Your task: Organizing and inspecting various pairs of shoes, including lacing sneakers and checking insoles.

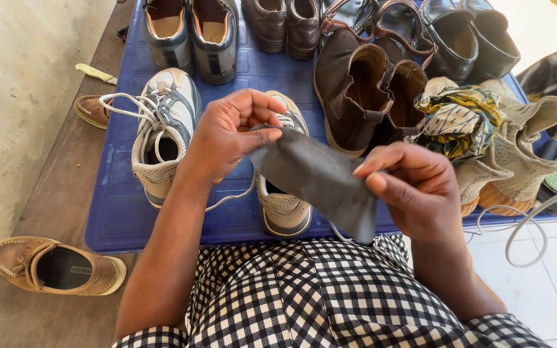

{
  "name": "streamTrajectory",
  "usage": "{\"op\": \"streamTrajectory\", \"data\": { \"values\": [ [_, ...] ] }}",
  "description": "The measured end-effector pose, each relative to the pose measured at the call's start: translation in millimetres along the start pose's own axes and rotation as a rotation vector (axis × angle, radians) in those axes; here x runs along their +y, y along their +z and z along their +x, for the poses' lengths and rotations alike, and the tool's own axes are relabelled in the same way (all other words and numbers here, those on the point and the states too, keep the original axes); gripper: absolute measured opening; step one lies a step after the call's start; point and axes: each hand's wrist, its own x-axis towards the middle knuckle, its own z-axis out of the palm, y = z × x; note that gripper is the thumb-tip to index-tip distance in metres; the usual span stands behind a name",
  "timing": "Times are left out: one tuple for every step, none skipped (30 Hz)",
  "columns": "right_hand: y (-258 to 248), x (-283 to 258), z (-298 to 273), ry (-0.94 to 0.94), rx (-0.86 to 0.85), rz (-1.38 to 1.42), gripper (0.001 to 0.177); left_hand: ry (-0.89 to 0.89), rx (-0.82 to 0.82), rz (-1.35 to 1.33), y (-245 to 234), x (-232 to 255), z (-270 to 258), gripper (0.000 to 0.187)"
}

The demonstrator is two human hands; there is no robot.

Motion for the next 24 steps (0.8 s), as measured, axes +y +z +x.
{"op": "streamTrajectory", "data": {
  "values": [
    [0.3, -3.0, -0.9, 0.035, -0.117, -0.053, 0.01, 0.012, -0.061, 0.115, 0.7, -0.9, 0.5, 0.032],
    [0.5, -6.0, -1.8, 0.069, -0.235, -0.106, 0.011, 0.024, -0.122, 0.23, 1.5, -1.7, 1.1, 0.033],
    [4.8, -8.7, -0.5, 0.067, -0.235, -0.107, 0.011, 0.027, -0.124, 0.23, 3.4, 0.4, 0.1, 0.033],
    [8.9, -11.4, 0.7, 0.135, -0.283, -0.155, 0.012, -0.005, -0.189, 0.267, 5.4, 2.4, -0.9, 0.035],
    [13.1, -13.9, 0.8, 0.206, -0.33, -0.202, 0.015, -0.039, -0.255, 0.303, 7.7, 4.0, -2.8, 0.038],
    [18.0, -14.7, 2.1, 0.206, -0.327, -0.202, 0.015, -0.04, -0.257, 0.303, 12.3, 10.9, -3.0, 0.038],
    [22.7, -15.8, 4.1, 0.297, -0.334, -0.246, 0.016, -0.001, -0.286, 0.497, 16.9, 18.0, -2.5, 0.041],
    [27.5, -16.9, 6.1, 0.388, -0.339, -0.29, 0.018, 0.038, -0.313, 0.692, 21.4, 25.2, -2.0, 0.044],
    [29.5, -16.6, 8.1, 0.387, -0.339, -0.29, 0.018, 0.04, -0.313, 0.693, 23.5, 23.0, -2.1, 0.044],
    [31.6, -16.1, 10.2, 0.283, -0.42, -0.446, 0.018, 0.137, -0.322, 0.832, 25.5, 20.8, -2.3, 0.046],
    [34.1, -15.1, 12.3, 0.177, -0.5, -0.599, 0.017, 0.232, -0.328, 0.972, 26.9, 18.7, -3.4, 0.047],
    [35.0, -13.9, 12.4, 0.177, -0.502, -0.597, 0.017, 0.231, -0.327, 0.973, 27.6, 17.8, -4.5, 0.047],
    [35.9, -12.8, 12.3, 0.204, -0.514, -0.636, 0.018, 0.316, -0.322, 1.015, 28.4, 16.4, -6.0, 0.05],
    [36.9, -11.6, 12.1, 0.232, -0.526, -0.676, 0.019, 0.402, -0.317, 1.057, 29.1, 15.1, -7.6, 0.053],
    [37.6, -10.6, 12.7, 0.231, -0.53, -0.675, 0.019, 0.401, -0.313, 1.058, 29.8, 15.7, -9.0, 0.053],
    [38.4, -9.6, 13.2, 0.184, -0.55, -0.685, 0.021, 0.399, -0.309, 1.051, 30.4, 16.5, -10.5, 0.052],
    [39.4, -8.5, 13.5, 0.137, -0.569, -0.694, 0.024, 0.395, -0.305, 1.045, 31.0, 17.3, -12.3, 0.051],
    [40.1, -7.4, 13.6, 0.137, -0.574, -0.692, 0.024, 0.393, -0.301, 1.046, 33.2, 22.3, -13.9, 0.051],
    [40.5, -6.5, 14.1, 0.136, -0.563, -0.682, 0.024, 0.302, -0.337, 1.012, 35.5, 27.5, -14.8, 0.048],
    [40.7, -5.6, 14.7, 0.135, -0.552, -0.672, 0.024, 0.212, -0.372, 0.976, 37.9, 32.6, -15.4, 0.045],
    [40.9, -5.3, 15.5, 0.135, -0.553, -0.671, 0.024, 0.212, -0.371, 0.977, 34.9, 27.9, -16.6, 0.045],
    [41.0, -4.8, 16.4, 0.072, -0.553, -0.691, 0.02, 0.295, -0.386, 0.942, 31.8, 22.9, -17.8, 0.042],
    [41.0, -3.7, 16.8, 0.01, -0.553, -0.708, 0.016, 0.375, -0.4, 0.906, 28.7, 17.3, -19.9, 0.039],
    [40.2, -3.3, 21.9, 0.011, -0.556, -0.706, 0.016, 0.372, -0.399, 0.907, 27.4, 20.0, -22.1, 0.039]
  ]
}}
